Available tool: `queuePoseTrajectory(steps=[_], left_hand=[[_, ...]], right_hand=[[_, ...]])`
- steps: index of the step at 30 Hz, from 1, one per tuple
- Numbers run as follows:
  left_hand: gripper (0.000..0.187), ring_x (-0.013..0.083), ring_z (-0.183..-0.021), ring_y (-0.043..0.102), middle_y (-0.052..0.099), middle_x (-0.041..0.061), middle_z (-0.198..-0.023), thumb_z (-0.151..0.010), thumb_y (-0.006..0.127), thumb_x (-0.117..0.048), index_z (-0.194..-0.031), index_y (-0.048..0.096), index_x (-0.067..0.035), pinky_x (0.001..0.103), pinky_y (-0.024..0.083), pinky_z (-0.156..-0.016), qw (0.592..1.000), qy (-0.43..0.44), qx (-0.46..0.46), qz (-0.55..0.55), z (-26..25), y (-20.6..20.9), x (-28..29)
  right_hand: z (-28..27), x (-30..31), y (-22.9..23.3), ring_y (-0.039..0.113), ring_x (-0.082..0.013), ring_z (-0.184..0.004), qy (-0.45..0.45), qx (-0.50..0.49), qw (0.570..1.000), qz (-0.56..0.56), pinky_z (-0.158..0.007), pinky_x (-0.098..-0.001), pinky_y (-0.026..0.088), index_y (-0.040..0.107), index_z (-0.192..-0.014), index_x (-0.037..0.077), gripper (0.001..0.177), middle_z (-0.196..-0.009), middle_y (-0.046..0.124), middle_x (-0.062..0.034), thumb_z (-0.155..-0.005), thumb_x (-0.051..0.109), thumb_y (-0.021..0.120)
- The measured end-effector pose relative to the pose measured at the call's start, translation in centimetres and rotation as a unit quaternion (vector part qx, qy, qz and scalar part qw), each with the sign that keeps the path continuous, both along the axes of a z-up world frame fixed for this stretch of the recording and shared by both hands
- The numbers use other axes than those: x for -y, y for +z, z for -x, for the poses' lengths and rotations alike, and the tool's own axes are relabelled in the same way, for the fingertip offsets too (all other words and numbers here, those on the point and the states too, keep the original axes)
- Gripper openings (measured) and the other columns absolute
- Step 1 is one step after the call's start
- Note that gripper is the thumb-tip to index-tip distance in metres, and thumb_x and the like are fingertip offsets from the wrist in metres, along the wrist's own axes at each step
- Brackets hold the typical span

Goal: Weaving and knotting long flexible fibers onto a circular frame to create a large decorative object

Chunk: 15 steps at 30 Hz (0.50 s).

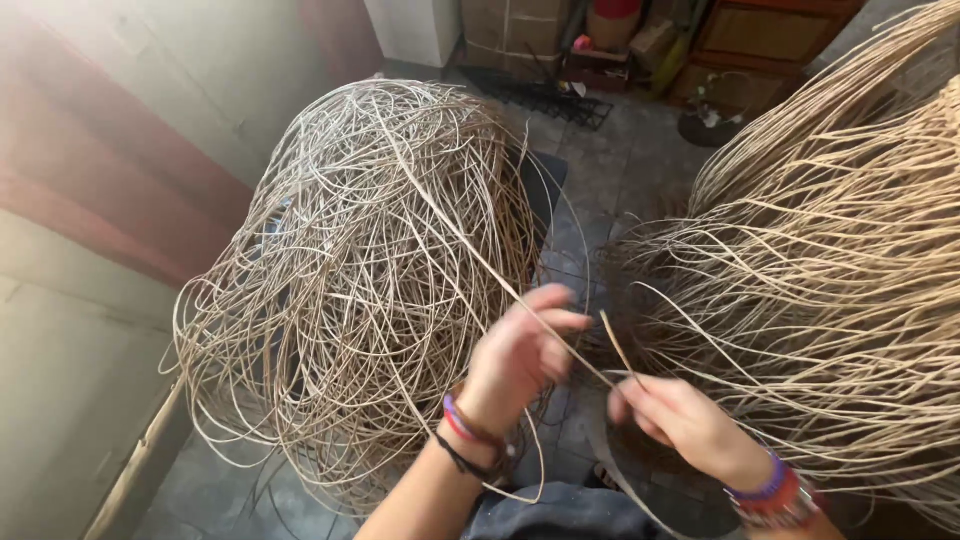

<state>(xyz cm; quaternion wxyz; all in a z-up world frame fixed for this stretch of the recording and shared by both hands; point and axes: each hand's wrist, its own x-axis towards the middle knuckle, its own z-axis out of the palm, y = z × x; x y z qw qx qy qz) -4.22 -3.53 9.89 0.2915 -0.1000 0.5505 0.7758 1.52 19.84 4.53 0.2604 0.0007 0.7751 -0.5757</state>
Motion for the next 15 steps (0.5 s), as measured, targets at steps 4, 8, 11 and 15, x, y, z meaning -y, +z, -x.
queuePoseTrajectory(steps=[4,8,11,15], left_hand=[[0.016,0.0158,-0.053,0.051,0.056,0.001,-0.064,-0.092,0.059,-0.02,-0.077,0.061,-0.014,0.028,0.038,-0.046,0.924,-0.057,-0.36,0.115,0.8,-5.5,-1.4],[0.018,0.0187,-0.072,0.069,0.07,0.003,-0.078,-0.093,0.06,0.005,-0.087,0.069,-0.009,0.03,0.057,-0.07,0.809,-0.304,-0.497,0.073,-3.5,-10.3,-5.1],[0.017,0.0326,-0.091,0.07,0.074,0.012,-0.104,-0.101,0.056,-0.018,-0.107,0.071,-0.013,0.044,0.054,-0.084,0.795,-0.305,-0.498,0.167,-4.0,-11.5,-5.5],[0.071,0.0168,-0.095,0.068,0.07,0.009,-0.122,-0.054,0.06,0.005,-0.124,0.067,-0.003,0.024,0.056,-0.062,0.987,-0.096,-0.127,-0.005,0.6,-4.3,-2.5]], right_hand=[[0.3,-2.2,-2.3,0.056,-0.0149,-0.075,-0.035,0.042,0.998,0.032,-0.066,-0.0285,0.044,0.077,-0.11,0.002,0.041,-0.087,0.061,-0.0048,-0.103,0.029,0.047],[3.1,1.3,-0.8,0.079,-0.0367,-0.1,-0.086,0.04,0.974,0.208,-0.093,-0.0418,0.062,0.063,-0.133,-0.007,0.047,-0.113,0.079,-0.0291,-0.101,0.023,0.047],[2.5,1.4,-0.1,0.03,-0.0046,-0.049,-0.034,-0.045,0.989,0.136,-0.044,-0.0207,0.022,0.071,-0.123,-0.001,0.045,-0.06,0.033,0.0085,-0.103,0.032,0.047],[-0.4,-3.5,-0.8,0.04,-0.0104,-0.052,-0.018,-0.044,0.996,-0.075,-0.05,-0.0278,0.033,0.078,-0.09,0.012,0.044,-0.058,0.043,0.0032,-0.106,0.035,0.044]])
